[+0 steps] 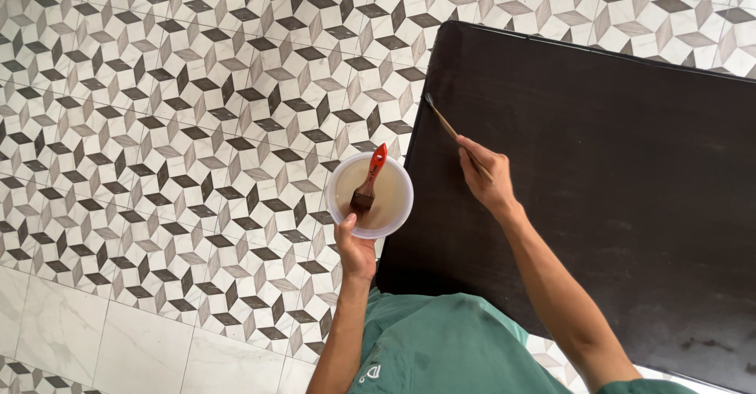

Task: The person wipes a dark tabletop with a cloth and spray bottle, then uses a brush to apply a liquid finish from a container to the table surface.

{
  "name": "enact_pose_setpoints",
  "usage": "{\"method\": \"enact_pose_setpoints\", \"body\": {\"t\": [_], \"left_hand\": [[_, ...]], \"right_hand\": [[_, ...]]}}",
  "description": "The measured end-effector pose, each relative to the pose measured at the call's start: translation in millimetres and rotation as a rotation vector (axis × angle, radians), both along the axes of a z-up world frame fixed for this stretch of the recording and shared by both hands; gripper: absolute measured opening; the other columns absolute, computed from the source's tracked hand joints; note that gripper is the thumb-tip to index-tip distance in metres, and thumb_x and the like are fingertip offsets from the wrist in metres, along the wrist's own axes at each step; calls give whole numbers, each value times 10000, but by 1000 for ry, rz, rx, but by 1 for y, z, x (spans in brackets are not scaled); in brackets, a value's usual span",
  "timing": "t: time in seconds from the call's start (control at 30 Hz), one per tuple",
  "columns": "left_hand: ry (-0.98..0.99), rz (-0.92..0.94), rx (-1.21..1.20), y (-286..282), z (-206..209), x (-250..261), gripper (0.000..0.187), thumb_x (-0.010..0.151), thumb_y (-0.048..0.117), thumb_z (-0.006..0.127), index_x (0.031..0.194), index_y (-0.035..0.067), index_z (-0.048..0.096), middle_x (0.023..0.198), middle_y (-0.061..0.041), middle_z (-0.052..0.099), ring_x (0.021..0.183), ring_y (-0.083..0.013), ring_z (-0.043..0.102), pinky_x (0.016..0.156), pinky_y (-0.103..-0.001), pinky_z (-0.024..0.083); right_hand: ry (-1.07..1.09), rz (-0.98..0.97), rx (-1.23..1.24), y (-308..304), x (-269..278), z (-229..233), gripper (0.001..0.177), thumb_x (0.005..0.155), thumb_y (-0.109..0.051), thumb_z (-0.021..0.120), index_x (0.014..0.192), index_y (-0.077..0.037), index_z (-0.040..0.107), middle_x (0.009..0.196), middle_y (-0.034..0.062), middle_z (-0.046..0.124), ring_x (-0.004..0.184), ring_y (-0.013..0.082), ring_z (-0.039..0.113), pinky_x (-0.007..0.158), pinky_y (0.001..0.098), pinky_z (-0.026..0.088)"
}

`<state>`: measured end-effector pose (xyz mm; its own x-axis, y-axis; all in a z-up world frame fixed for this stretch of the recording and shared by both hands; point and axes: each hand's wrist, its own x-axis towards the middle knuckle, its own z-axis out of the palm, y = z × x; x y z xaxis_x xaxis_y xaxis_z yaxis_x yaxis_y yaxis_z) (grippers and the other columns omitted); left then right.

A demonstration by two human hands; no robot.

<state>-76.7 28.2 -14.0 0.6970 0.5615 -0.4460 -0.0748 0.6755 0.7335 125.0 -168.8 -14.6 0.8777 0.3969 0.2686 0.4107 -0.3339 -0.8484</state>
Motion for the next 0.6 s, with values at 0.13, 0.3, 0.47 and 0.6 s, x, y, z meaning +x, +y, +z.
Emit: {"method": "enact_pose_setpoints", "body": {"t": [0.13, 0.3, 0.47, 0.6], "left_hand": [[1, -2, -3, 0, 3, -2, 768, 844, 343, 587, 1508, 30, 361, 1424, -168, 490, 1312, -301, 534, 1021, -479, 518], [2, 7, -1, 0, 4, -2, 783, 839, 349, 591, 1514, 28, 355, 1428, -167, 489, 1315, -301, 532, 1027, -482, 511], [6, 9, -11, -1, 4, -3, 788, 836, 350, 594, 1512, 26, 353, 1430, -168, 485, 1317, -301, 529, 1025, -481, 514], [12, 2, -9, -3, 5, -5, 791, 829, 348, 591, 1514, 35, 350, 1418, -165, 481, 1307, -297, 530, 1014, -480, 517]], "right_hand": [[-4, -51, -12, -13, -4, 5, 215, 995, 21, 664, 1204, 8, 712, 731, 60, 689, 558, 86, 609, 476, 260, 451], [-10, -135, -33, -7, 2, 3, 205, 1007, 17, 669, 1205, -1, 719, 709, 51, 677, 555, 76, 599, 491, 262, 455], [27, -54, 0, 3, -4, -2, 231, 1000, 13, 669, 1225, 0, 718, 676, 54, 657, 527, 79, 559, 469, 267, 427], [64, -16, 3, -5, -18, 0, 219, 994, 13, 664, 1206, 0, 719, 686, 47, 670, 527, 63, 571, 460, 254, 426]]}}
